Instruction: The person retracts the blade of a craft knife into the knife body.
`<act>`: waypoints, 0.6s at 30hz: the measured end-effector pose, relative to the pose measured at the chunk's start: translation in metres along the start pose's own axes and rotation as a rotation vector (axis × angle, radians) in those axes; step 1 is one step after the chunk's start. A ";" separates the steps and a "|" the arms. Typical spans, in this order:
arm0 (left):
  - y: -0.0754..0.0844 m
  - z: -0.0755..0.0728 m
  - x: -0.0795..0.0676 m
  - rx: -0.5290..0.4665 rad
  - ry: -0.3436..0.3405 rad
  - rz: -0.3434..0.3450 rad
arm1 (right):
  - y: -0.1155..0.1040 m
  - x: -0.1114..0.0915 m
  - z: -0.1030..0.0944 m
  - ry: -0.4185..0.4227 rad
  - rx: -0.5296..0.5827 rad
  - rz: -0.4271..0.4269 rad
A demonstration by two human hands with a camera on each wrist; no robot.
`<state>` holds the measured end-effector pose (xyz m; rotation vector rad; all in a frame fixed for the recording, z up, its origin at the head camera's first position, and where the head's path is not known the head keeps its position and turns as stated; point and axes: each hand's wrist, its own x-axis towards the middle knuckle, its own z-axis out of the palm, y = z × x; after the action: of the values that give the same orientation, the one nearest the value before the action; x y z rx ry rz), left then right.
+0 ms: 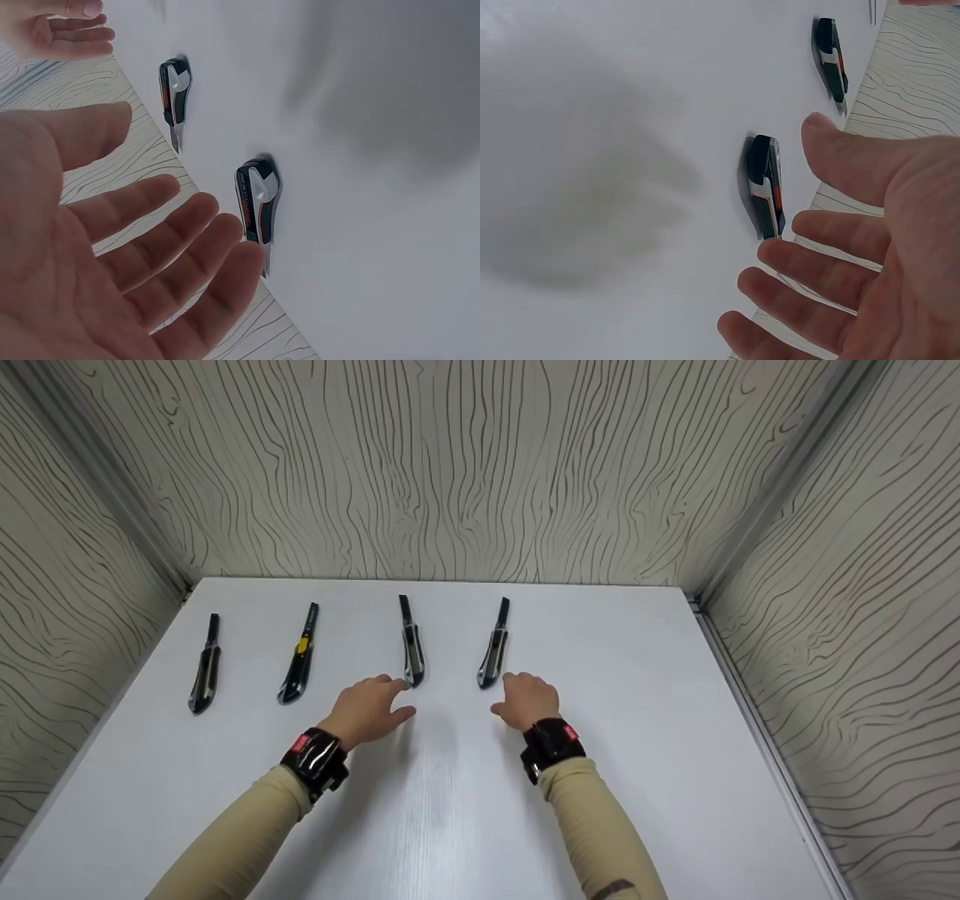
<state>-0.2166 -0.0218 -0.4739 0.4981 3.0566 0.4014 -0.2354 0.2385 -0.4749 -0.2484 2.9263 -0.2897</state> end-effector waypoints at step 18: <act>0.008 0.014 0.016 -0.027 -0.059 -0.027 | 0.002 0.040 0.009 -0.028 0.049 0.038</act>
<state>-0.2284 -0.0064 -0.4852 0.4583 2.9930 0.4191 -0.2726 0.2318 -0.4906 -0.1884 2.8886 -0.3494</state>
